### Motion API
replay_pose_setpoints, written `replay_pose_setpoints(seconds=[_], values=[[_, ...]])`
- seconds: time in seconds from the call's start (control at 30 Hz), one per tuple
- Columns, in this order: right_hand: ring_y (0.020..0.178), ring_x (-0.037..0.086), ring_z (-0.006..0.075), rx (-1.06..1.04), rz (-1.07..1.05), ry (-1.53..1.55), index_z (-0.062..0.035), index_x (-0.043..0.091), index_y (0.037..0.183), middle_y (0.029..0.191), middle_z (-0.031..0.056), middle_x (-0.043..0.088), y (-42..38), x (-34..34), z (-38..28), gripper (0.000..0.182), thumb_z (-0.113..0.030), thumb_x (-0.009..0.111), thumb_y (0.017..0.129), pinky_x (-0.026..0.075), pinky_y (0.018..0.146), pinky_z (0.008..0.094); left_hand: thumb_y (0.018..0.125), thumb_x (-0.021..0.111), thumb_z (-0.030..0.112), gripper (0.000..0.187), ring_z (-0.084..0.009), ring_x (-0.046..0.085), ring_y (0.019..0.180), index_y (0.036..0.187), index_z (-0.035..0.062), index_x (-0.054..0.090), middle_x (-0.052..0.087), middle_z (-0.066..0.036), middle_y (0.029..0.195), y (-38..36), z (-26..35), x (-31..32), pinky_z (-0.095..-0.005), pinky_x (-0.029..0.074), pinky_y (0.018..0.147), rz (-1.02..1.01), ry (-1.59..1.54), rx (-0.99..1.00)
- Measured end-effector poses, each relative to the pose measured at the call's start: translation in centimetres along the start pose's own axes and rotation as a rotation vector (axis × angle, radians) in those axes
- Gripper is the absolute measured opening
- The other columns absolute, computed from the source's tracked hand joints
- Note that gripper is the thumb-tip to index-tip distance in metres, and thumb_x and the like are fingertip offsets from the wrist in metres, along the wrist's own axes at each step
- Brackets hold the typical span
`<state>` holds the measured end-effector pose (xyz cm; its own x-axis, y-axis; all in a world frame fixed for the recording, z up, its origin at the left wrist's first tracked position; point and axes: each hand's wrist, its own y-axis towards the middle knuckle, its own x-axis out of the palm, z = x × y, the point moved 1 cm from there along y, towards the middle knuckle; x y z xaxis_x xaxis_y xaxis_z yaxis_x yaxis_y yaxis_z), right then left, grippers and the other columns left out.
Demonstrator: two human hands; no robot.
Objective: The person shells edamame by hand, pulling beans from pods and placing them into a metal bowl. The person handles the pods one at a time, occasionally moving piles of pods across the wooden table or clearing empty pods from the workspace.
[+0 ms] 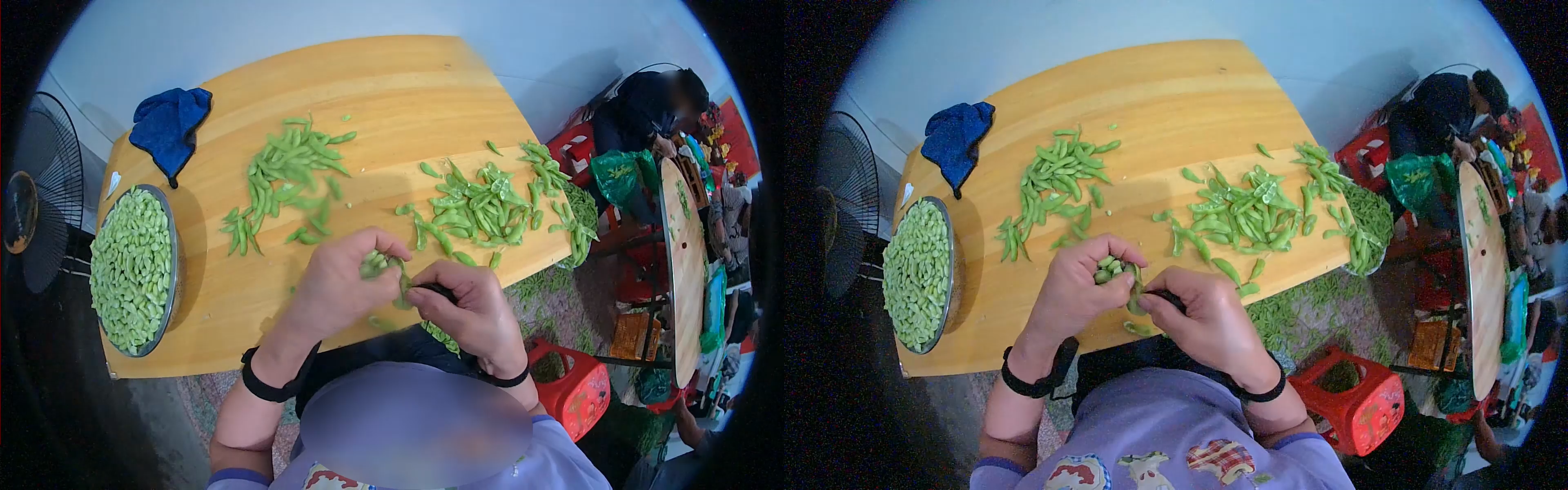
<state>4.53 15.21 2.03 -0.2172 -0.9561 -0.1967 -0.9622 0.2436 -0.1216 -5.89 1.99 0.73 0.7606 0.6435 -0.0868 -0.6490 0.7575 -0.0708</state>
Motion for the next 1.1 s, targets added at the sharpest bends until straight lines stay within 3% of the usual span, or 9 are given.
replay_pose_setpoints(seconds=[0.2,0.3,0.4,0.5,0.6,0.7,0.77,0.97,1.1], values=[[0.052,0.046,0.0107,-0.012,-0.070,-0.090,0.0032,0.059,0.080,0.059,0.0097,0.055,0.6,0.8,0.1,0.013,-0.010,0.062,0.077,0.039,0.049,0.0277,0.075,0.055,0.001,0.015,-0.0020,0.048,0.060,0.089,0.0017,0.058,0.054,0.004,0.068,-0.7,0.1,-0.6,-0.0174,0.039,0.053,0.100,0.247,0.025],[0.052,0.046,0.0087,-0.056,-0.077,-0.058,0.0025,0.060,0.080,0.059,0.0063,0.055,0.9,0.6,0.1,0.013,-0.010,0.062,0.078,0.039,0.048,0.0257,0.076,0.057,0.002,0.015,-0.0032,0.049,0.059,0.091,0.0014,0.058,0.054,0.003,0.068,-0.6,-0.2,-0.9,-0.0175,0.040,0.053,0.007,-0.206,-0.293],[0.052,0.045,0.0061,0.158,-0.053,0.093,0.0013,0.061,0.080,0.059,0.0021,0.055,1.4,-0.2,-0.1,0.012,-0.011,0.062,0.079,0.038,0.047,0.0233,0.078,0.058,0.004,0.016,-0.0036,0.049,0.058,0.094,0.0018,0.059,0.054,0.002,0.069,-0.5,-0.4,-0.6,-0.0170,0.040,0.052,0.087,-0.433,-0.277],[0.053,0.044,0.0037,0.183,-0.074,0.103,0.0003,0.062,0.080,0.059,-0.0017,0.053,1.6,0.0,0.1,0.012,-0.012,0.062,0.079,0.037,0.047,0.0215,0.079,0.061,0.012,0.019,-0.0052,0.051,0.060,0.095,0.0015,0.059,0.057,-0.001,0.076,-0.6,-0.7,-0.8,-0.0182,0.041,0.054,0.127,-0.081,0.021],[0.050,0.046,0.0070,0.107,-0.012,0.078,0.0010,0.061,0.079,0.059,0.0028,0.055,1.6,0.5,0.9,0.012,-0.011,0.061,0.079,0.038,0.046,0.0235,0.079,0.062,0.012,0.017,-0.0045,0.049,0.056,0.094,0.0038,0.060,0.055,0.000,0.074,-0.7,-0.5,-1.3,-0.0177,0.040,0.052,0.103,-0.093,-0.052],[0.049,0.049,0.0134,-0.106,0.158,-0.199,0.0020,0.060,0.078,0.059,0.0097,0.056,1.5,1.1,0.8,0.011,-0.009,0.062,0.077,0.039,0.047,0.0261,0.080,0.064,0.015,0.014,-0.0037,0.048,0.056,0.089,0.0044,0.060,0.054,0.001,0.071,-1.3,-0.9,-1.4,-0.0174,0.039,0.051,0.350,-0.171,-0.153],[0.050,0.051,0.0210,-0.246,0.258,-0.228,0.0024,0.060,0.079,0.062,0.0146,0.055,1.2,1.6,0.5,0.009,-0.006,0.061,0.077,0.041,0.048,0.0284,0.080,0.064,0.017,0.015,-0.0036,0.048,0.056,0.085,0.0046,0.058,0.054,0.002,0.069,-1.9,-0.8,-0.2,-0.0174,0.038,0.049,0.124,-0.340,-0.249],[0.056,0.055,0.0234,-0.412,0.288,-0.203,0.0008,0.057,0.082,0.066,0.0134,0.054,0.5,2.3,0.1,0.008,0.000,0.061,0.075,0.042,0.049,0.0295,0.083,0.061,0.014,0.011,-0.0055,0.050,0.059,0.086,0.0050,0.055,0.054,0.000,0.072,-1.7,-0.4,0.8,-0.0170,0.039,0.050,0.089,-0.835,-0.300],[0.057,0.055,0.0244,-0.504,0.316,-0.292,0.0004,0.056,0.084,0.066,0.0128,0.053,0.4,2.7,-0.2,0.012,0.002,0.062,0.073,0.042,0.049,0.0304,0.085,0.057,0.012,0.008,-0.0062,0.051,0.062,0.087,0.0049,0.054,0.055,-0.001,0.074,-2.0,-0.6,1.2,-0.0170,0.040,0.052,0.078,-0.814,-0.263]])
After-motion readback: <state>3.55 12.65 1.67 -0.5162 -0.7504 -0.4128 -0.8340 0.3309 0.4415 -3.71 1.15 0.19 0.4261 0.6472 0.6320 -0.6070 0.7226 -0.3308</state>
